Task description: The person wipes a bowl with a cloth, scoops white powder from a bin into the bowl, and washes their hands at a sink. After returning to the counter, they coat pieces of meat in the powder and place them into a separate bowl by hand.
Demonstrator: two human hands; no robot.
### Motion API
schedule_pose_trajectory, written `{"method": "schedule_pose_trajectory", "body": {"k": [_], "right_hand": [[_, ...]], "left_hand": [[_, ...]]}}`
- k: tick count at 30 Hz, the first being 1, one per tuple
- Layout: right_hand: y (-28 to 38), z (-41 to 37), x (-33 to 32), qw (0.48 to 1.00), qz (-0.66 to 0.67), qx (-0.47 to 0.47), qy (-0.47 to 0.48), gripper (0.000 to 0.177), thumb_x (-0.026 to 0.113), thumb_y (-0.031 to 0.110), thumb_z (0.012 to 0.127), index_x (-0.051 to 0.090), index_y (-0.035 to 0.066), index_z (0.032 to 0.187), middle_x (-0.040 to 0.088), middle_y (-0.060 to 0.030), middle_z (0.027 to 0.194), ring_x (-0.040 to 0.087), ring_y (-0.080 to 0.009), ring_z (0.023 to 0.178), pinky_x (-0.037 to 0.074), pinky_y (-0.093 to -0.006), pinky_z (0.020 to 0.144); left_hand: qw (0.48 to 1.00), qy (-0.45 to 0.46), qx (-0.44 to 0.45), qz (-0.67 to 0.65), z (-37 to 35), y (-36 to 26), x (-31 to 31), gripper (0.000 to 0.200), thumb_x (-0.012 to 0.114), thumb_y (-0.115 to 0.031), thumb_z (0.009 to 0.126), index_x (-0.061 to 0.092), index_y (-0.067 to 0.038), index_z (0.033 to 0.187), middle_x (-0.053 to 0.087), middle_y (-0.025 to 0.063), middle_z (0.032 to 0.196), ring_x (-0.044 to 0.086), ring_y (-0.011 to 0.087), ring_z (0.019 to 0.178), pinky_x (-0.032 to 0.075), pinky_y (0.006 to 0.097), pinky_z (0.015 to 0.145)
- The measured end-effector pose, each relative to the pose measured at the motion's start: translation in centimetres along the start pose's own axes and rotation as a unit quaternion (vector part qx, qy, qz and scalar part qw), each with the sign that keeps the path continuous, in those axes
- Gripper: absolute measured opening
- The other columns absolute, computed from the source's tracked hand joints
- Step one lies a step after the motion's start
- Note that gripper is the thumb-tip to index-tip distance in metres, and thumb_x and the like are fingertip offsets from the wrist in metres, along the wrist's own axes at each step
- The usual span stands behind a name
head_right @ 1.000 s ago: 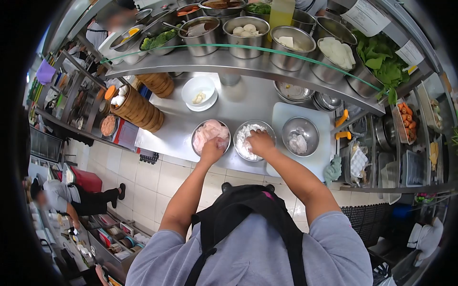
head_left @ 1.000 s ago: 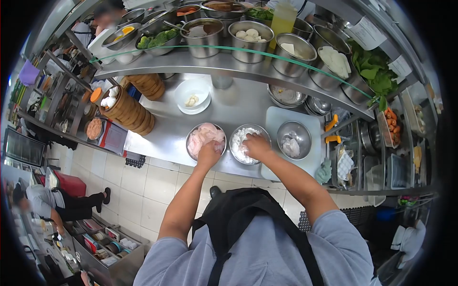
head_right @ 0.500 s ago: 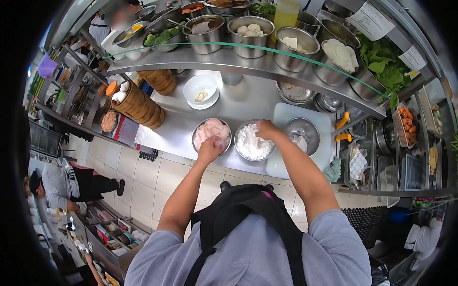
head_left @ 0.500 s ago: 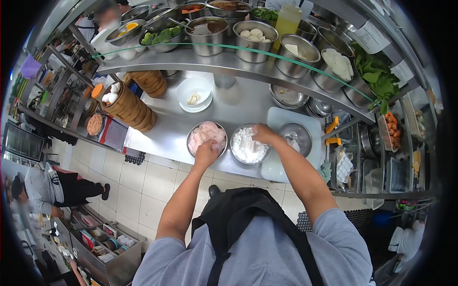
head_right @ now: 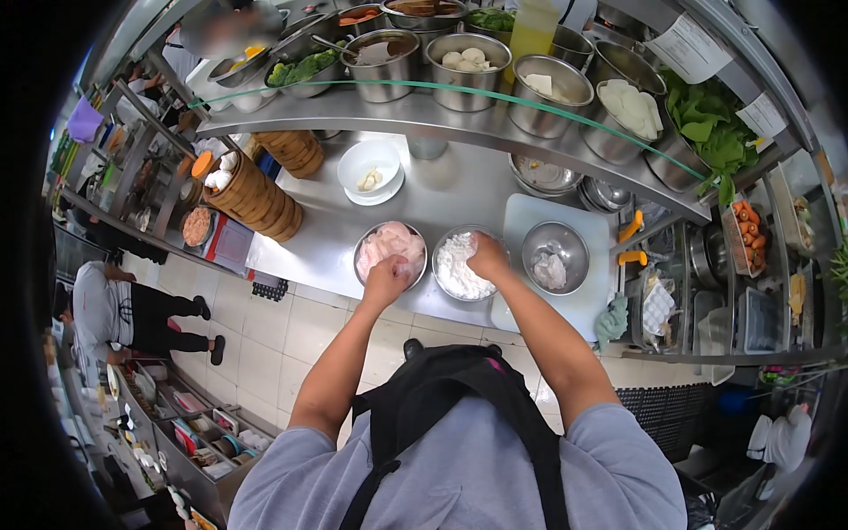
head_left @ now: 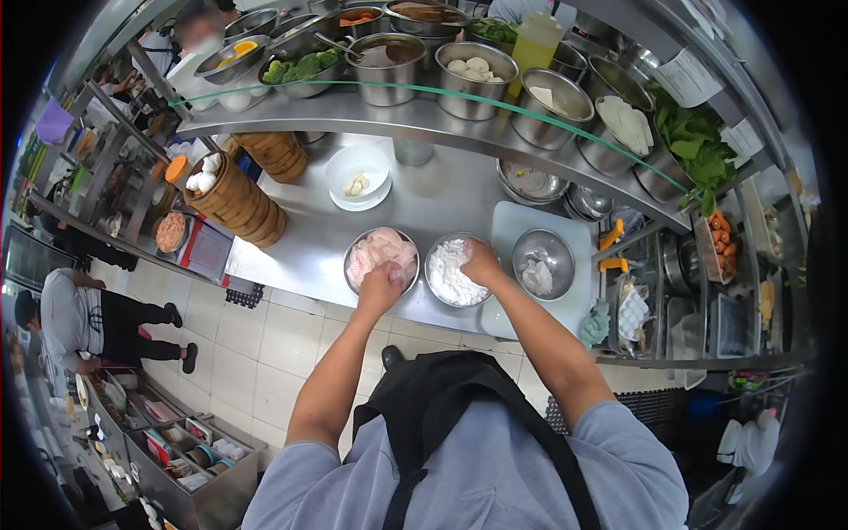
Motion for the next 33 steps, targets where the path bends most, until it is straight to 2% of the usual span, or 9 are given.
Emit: {"method": "schedule_pose_trajectory", "body": {"k": [3,8,11,13,20,23,29,31,33], "right_hand": [[0.4,-0.2,-0.4,0.998,-0.018,-0.022,0.055,0.046,0.062,0.008,0.072,0.062,0.005,0.118,0.065,-0.0211,0.115,0.061,-0.038,0.109,0.049,-0.0426,0.094],[-0.1,-1.1,0.9,0.998,-0.051,-0.019,0.02,0.046,0.07,0.014,0.07,0.064,0.002,0.114,0.062,-0.0264,0.113,0.06,-0.0392,0.108,0.049,-0.0439,0.093],[-1.1,-0.5,2.2,0.99,-0.111,0.055,0.074,0.042,0.069,0.02,0.072,0.067,0.005,0.111,0.066,-0.0209,0.111,0.062,-0.0375,0.105,0.05,-0.0438,0.094],[-0.9,-0.4,1.5,0.996,-0.065,0.039,0.041,0.042,0.071,0.016,0.069,0.067,0.0,0.108,0.063,-0.0257,0.114,0.061,-0.0373,0.108,0.048,-0.0416,0.094],[-2.8,-0.3,2.1,0.993,0.111,0.044,-0.011,0.051,0.063,0.007,0.072,0.057,-0.001,0.122,0.064,-0.0225,0.118,0.061,-0.0339,0.112,0.047,-0.0381,0.095],[-0.3,-2.2,-2.2,0.96,0.268,0.061,-0.052,0.042,0.06,0.004,0.071,0.057,-0.002,0.113,0.066,-0.018,0.109,0.063,-0.03,0.106,0.049,-0.0374,0.089],[-6.8,-4.3,-9.7,0.929,0.33,0.135,-0.094,0.04,0.058,-0.003,0.073,0.057,0.0,0.113,0.064,-0.0067,0.097,0.059,-0.015,0.088,0.047,-0.0285,0.075],[-15.3,-3.8,-9.1,0.954,0.209,0.129,-0.173,0.044,0.06,0.002,0.072,0.058,-0.001,0.116,0.067,-0.0118,0.102,0.064,-0.0219,0.091,0.05,-0.032,0.08],[-16.4,-5.3,-11.1,0.965,0.11,0.143,-0.192,0.047,0.061,0.006,0.071,0.059,0.0,0.118,0.066,-0.0162,0.107,0.063,-0.029,0.098,0.05,-0.036,0.086]], "left_hand": [[1.0,0.0,-0.008,-0.009,-0.1,0.0,-0.7,0.025,0.065,-0.011,0.079,0.066,-0.005,0.103,0.068,0.02,0.084,0.067,0.0373,0.082,0.052,0.044,0.076],[0.998,-0.04,0.033,-0.041,0.0,0.4,-1.6,0.027,0.065,-0.012,0.078,0.066,-0.008,0.105,0.067,0.0173,0.08,0.066,0.0349,0.078,0.052,0.043,0.073],[0.997,-0.04,0.02,-0.057,0.1,0.7,-2.6,0.028,0.066,-0.013,0.077,0.066,-0.009,0.105,0.066,0.0162,0.078,0.066,0.0324,0.075,0.052,0.0412,0.071],[0.994,-0.02,-0.009,-0.108,0.2,0.4,-3.3,0.027,0.066,-0.014,0.078,0.066,-0.01,0.104,0.064,0.0135,0.074,0.064,0.0296,0.07,0.05,0.0391,0.068],[0.989,-0.058,0.025,-0.137,2.2,3.9,-3.0,0.025,0.065,-0.009,0.079,0.065,-0.008,0.104,0.064,0.0116,0.076,0.062,0.0234,0.068,0.049,0.036,0.065],[0.981,0.042,0.034,-0.188,1.8,0.3,-2.7,0.025,0.061,-0.004,0.081,0.065,-0.007,0.105,0.065,0.0107,0.082,0.061,0.0211,0.07,0.05,0.0351,0.067],[0.958,0.074,0.273,-0.047,2.6,-8.1,2.0,0.035,0.057,0.002,0.076,0.066,-0.006,0.109,0.064,0.0168,0.096,0.063,0.0366,0.086,0.051,0.0433,0.076],[0.952,0.059,0.3,0.005,3.1,-8.9,5.1,0.036,0.055,0.003,0.076,0.068,-0.007,0.108,0.064,0.0165,0.096,0.062,0.036,0.09,0.05,0.0431,0.078],[0.943,0.044,0.325,0.064,3.3,-8.6,8.3,0.037,0.053,0.005,0.077,0.07,-0.009,0.107,0.064,0.0162,0.096,0.061,0.0353,0.093,0.05,0.0429,0.081]]}}
Point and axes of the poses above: each hand's wrist, its own z-axis towards the middle knuckle, its own x-axis out of the palm, y = z × x, the point moved 4 cm from there along z, towards the middle knuckle
